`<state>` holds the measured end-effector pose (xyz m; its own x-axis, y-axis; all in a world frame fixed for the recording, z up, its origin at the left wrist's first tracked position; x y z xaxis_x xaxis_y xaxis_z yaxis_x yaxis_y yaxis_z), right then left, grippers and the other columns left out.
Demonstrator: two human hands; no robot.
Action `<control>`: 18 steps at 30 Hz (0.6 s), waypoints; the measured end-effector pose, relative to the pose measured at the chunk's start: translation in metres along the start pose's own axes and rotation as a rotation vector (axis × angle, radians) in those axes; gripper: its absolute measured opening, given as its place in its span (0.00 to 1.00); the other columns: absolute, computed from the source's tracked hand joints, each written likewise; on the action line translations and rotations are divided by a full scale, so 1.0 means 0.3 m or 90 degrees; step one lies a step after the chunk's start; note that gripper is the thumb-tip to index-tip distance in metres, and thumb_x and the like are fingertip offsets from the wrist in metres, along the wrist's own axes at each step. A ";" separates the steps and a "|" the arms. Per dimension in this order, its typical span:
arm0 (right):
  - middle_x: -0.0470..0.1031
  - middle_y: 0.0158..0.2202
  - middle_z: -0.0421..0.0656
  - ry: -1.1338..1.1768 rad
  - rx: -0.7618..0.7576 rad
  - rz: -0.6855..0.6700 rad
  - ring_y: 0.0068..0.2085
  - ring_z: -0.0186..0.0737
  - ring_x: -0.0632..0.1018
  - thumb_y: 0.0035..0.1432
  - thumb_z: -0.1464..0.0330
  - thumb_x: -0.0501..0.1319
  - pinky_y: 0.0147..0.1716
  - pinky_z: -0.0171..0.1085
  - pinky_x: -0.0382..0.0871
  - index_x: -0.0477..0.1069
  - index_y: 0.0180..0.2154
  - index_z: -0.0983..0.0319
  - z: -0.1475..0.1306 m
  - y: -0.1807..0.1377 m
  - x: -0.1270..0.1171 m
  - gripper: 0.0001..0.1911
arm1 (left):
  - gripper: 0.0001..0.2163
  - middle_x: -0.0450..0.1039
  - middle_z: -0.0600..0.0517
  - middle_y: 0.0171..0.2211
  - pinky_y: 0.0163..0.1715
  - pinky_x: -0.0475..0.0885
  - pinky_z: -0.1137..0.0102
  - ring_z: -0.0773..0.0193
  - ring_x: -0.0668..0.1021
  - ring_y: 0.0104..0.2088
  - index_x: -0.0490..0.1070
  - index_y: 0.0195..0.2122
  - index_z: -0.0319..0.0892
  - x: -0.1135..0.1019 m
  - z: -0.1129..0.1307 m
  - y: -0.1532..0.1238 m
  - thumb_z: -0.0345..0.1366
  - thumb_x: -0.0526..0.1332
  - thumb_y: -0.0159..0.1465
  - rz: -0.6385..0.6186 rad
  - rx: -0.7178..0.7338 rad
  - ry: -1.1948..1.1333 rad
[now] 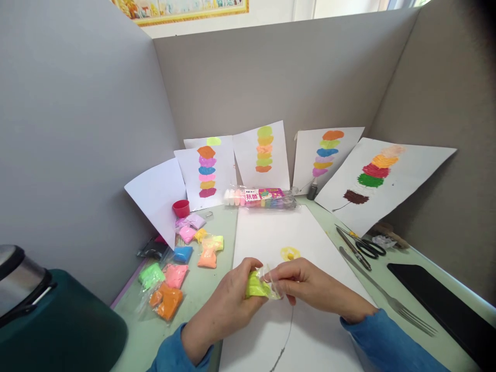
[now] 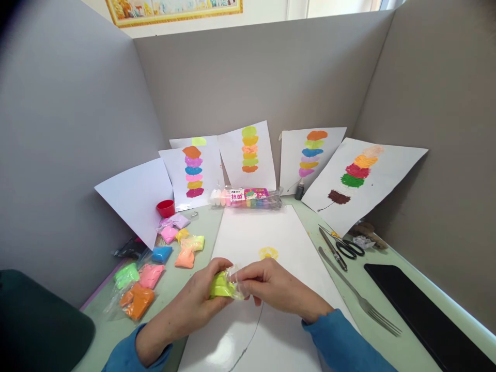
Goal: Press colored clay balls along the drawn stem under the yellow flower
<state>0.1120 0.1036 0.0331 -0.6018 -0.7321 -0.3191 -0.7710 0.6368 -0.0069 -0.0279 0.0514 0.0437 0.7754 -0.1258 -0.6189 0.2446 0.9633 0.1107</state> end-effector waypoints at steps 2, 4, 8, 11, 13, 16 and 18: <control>0.69 0.23 0.39 0.030 0.026 0.014 0.22 0.28 0.67 0.56 0.69 0.58 0.20 0.27 0.63 0.78 0.39 0.62 0.012 0.005 0.006 0.12 | 0.16 0.71 0.53 0.37 0.33 0.64 0.71 0.63 0.72 0.36 0.62 0.44 0.44 0.005 0.002 -0.003 0.32 0.62 0.55 -0.034 -0.005 -0.019; 0.68 0.22 0.39 0.051 0.036 0.056 0.21 0.28 0.67 0.55 0.68 0.58 0.17 0.26 0.60 0.79 0.37 0.63 0.019 0.010 0.007 0.12 | 0.16 0.72 0.54 0.37 0.33 0.64 0.71 0.63 0.72 0.36 0.62 0.43 0.45 0.009 0.007 -0.006 0.34 0.64 0.55 -0.068 -0.005 -0.034; 0.66 0.19 0.38 0.050 0.036 0.062 0.20 0.28 0.67 0.54 0.69 0.58 0.16 0.26 0.59 0.79 0.30 0.65 0.021 0.009 0.007 0.11 | 0.13 0.72 0.55 0.37 0.34 0.63 0.72 0.64 0.72 0.36 0.64 0.43 0.45 0.011 0.021 -0.012 0.39 0.62 0.58 -0.099 0.008 -0.034; 0.66 0.18 0.37 0.066 0.059 -0.005 0.20 0.28 0.67 0.51 0.70 0.60 0.17 0.27 0.60 0.78 0.38 0.63 0.025 -0.001 0.011 0.12 | 0.09 0.73 0.55 0.34 0.32 0.63 0.72 0.65 0.72 0.33 0.66 0.40 0.44 0.014 0.031 -0.011 0.42 0.55 0.64 -0.105 0.025 -0.036; 0.67 0.18 0.36 0.070 0.073 -0.038 0.18 0.27 0.66 0.50 0.70 0.61 0.17 0.27 0.60 0.77 0.41 0.62 0.027 -0.004 0.015 0.15 | 0.13 0.72 0.55 0.31 0.30 0.62 0.73 0.66 0.71 0.31 0.68 0.36 0.43 0.011 0.034 -0.006 0.43 0.48 0.68 -0.088 0.028 -0.039; 0.67 0.17 0.36 0.077 0.070 -0.024 0.18 0.27 0.65 0.50 0.69 0.62 0.17 0.27 0.59 0.78 0.41 0.63 0.022 0.001 0.018 0.15 | 0.15 0.72 0.55 0.30 0.31 0.63 0.73 0.67 0.72 0.31 0.69 0.37 0.43 0.005 0.037 0.000 0.43 0.46 0.69 -0.076 0.035 -0.074; 0.66 0.17 0.36 0.089 0.069 0.008 0.18 0.27 0.65 0.51 0.69 0.61 0.16 0.27 0.59 0.78 0.41 0.63 0.018 0.006 0.016 0.15 | 0.10 0.73 0.54 0.36 0.36 0.65 0.72 0.65 0.73 0.36 0.67 0.42 0.44 0.007 0.042 -0.001 0.42 0.56 0.64 -0.094 0.054 -0.097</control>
<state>0.1087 0.1027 0.0265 -0.6405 -0.7455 -0.1843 -0.7405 0.6631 -0.1088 -0.0188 0.0479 0.0522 0.8052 -0.3047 -0.5087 0.4053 0.9090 0.0972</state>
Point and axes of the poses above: each hand's wrist, its own y-axis towards the middle knuckle, its own x-axis out of the palm, z = x × y, the point moved 5 cm from there along y, towards the middle knuckle
